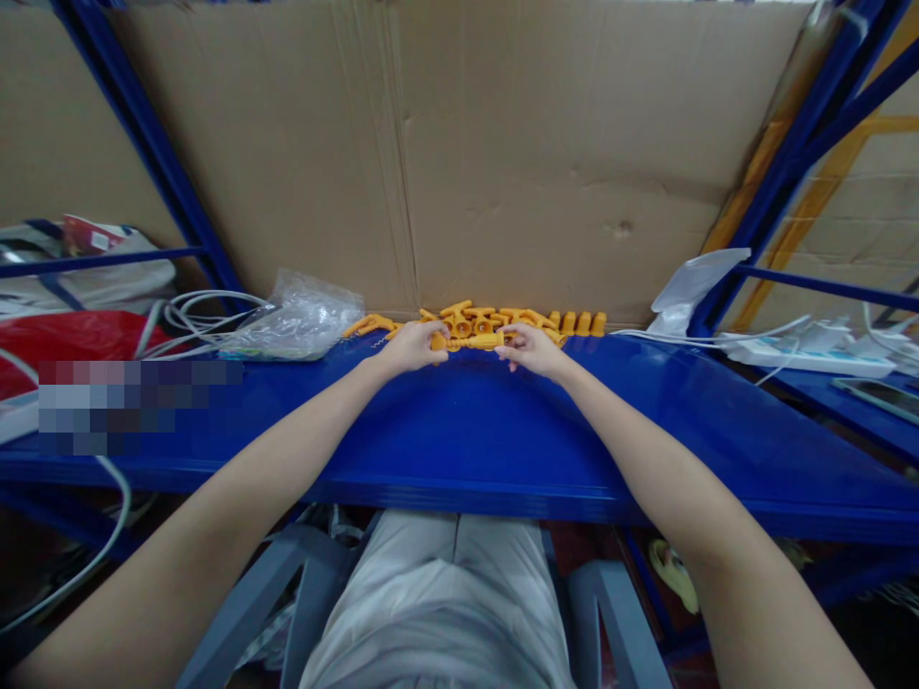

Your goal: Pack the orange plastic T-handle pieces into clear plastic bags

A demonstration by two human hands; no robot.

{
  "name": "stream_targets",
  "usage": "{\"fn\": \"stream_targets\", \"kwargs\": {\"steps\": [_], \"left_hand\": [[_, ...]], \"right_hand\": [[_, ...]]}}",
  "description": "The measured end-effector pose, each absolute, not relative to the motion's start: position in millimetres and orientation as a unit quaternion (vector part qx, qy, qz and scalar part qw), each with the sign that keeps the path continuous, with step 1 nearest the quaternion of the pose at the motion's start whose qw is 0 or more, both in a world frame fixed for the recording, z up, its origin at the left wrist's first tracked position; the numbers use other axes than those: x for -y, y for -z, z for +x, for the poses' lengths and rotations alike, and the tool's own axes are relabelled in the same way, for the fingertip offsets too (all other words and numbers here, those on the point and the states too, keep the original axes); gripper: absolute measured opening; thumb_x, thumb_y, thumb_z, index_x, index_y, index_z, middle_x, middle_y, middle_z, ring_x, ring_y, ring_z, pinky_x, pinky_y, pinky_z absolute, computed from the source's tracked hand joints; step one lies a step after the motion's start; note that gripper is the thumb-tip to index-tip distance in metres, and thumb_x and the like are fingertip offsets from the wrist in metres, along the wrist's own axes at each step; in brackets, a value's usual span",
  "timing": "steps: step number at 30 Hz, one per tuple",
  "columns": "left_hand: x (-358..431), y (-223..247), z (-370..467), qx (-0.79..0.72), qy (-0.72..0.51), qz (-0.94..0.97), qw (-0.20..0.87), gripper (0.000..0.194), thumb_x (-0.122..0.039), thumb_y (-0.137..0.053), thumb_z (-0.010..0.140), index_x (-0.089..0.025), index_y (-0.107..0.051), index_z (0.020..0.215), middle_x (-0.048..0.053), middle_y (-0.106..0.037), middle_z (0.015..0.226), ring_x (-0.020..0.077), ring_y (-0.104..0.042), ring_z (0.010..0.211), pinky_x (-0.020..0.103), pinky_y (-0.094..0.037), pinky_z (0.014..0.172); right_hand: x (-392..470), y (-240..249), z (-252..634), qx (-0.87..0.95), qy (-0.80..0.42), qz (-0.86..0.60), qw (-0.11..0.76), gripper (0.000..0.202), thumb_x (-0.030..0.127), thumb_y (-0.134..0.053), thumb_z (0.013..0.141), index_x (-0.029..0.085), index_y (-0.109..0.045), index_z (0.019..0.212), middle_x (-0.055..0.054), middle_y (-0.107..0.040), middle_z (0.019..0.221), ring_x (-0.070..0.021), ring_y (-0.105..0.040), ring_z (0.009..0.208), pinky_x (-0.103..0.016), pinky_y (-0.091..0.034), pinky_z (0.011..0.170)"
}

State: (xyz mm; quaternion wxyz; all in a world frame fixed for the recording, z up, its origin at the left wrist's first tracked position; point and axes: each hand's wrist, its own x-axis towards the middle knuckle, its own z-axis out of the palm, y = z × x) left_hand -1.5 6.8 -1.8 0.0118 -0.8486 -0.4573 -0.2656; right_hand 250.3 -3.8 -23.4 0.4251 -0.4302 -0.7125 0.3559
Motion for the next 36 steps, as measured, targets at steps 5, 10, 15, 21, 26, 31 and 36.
{"fn": "stream_targets", "kwargs": {"steps": [5,10,15,21,26,31,36], "left_hand": [[-9,4,-2,0.458,0.258,-0.850,0.041,0.031,-0.022,-0.067,0.071,-0.017,-0.070,0.102,0.000,-0.065,0.069,0.0169,-0.062,0.068,0.024,-0.040,0.063],[-9,3,-2,0.456,0.260,-0.850,0.037,0.032,-0.022,-0.067,0.071,-0.015,-0.071,0.102,0.001,-0.067,0.071,0.0174,-0.062,0.068,0.024,-0.040,0.063],[-7,0,-3,0.460,0.277,-0.844,0.011,0.029,-0.020,-0.068,0.071,-0.014,-0.071,0.099,0.001,-0.068,0.068,0.0164,-0.062,0.064,0.024,-0.041,0.063],[-7,-3,-2,0.458,0.280,-0.844,-0.007,0.025,-0.020,-0.068,0.070,-0.016,-0.074,0.094,-0.001,-0.066,0.062,0.0161,-0.062,0.062,0.025,-0.043,0.064],[-6,-2,-2,0.457,0.276,-0.845,-0.011,0.027,-0.020,-0.068,0.069,-0.015,-0.073,0.095,-0.002,-0.064,0.060,0.0149,-0.059,0.059,0.024,-0.042,0.063],[-6,0,0,0.445,0.288,-0.848,0.027,0.033,-0.024,-0.066,0.069,-0.016,-0.071,0.100,-0.001,-0.066,0.064,0.0153,-0.059,0.061,0.024,-0.039,0.060],[-6,1,0,0.444,0.290,-0.847,0.048,0.033,-0.025,-0.066,0.069,-0.017,-0.071,0.101,0.003,-0.070,0.071,0.0171,-0.061,0.064,0.025,-0.039,0.060]], "right_hand": [[12,17,250,0.710,-0.377,-0.436,0.405,0.031,0.034,-0.075,0.078,0.018,-0.054,0.094,0.000,-0.065,0.065,-0.0105,-0.058,0.049,-0.024,-0.050,0.051],[9,18,252,0.720,-0.374,-0.417,0.411,0.032,0.036,-0.076,0.078,0.019,-0.052,0.092,0.001,-0.063,0.066,-0.0102,-0.058,0.049,-0.023,-0.051,0.051],[3,22,254,0.753,-0.338,-0.376,0.422,0.036,0.041,-0.074,0.077,0.021,-0.054,0.100,-0.001,-0.062,0.082,-0.0115,-0.062,0.055,-0.030,-0.057,0.060],[2,20,255,0.773,-0.296,-0.356,0.433,0.043,0.040,-0.078,0.069,0.023,-0.053,0.099,0.000,-0.058,0.089,-0.0101,-0.060,0.059,-0.029,-0.056,0.059],[8,15,252,0.762,-0.291,-0.387,0.429,0.044,0.050,-0.076,0.071,0.021,-0.054,0.095,-0.003,-0.062,0.086,-0.0107,-0.059,0.055,-0.028,-0.053,0.055],[21,7,248,0.727,-0.337,-0.459,0.383,0.049,0.066,-0.059,0.083,0.019,-0.055,0.074,-0.005,-0.066,0.068,-0.0113,-0.059,0.049,-0.026,-0.049,0.055],[27,4,244,0.678,-0.367,-0.505,0.387,0.050,0.066,-0.051,0.089,0.017,-0.060,0.080,-0.008,-0.072,0.074,-0.0108,-0.062,0.050,-0.023,-0.048,0.054]]}}
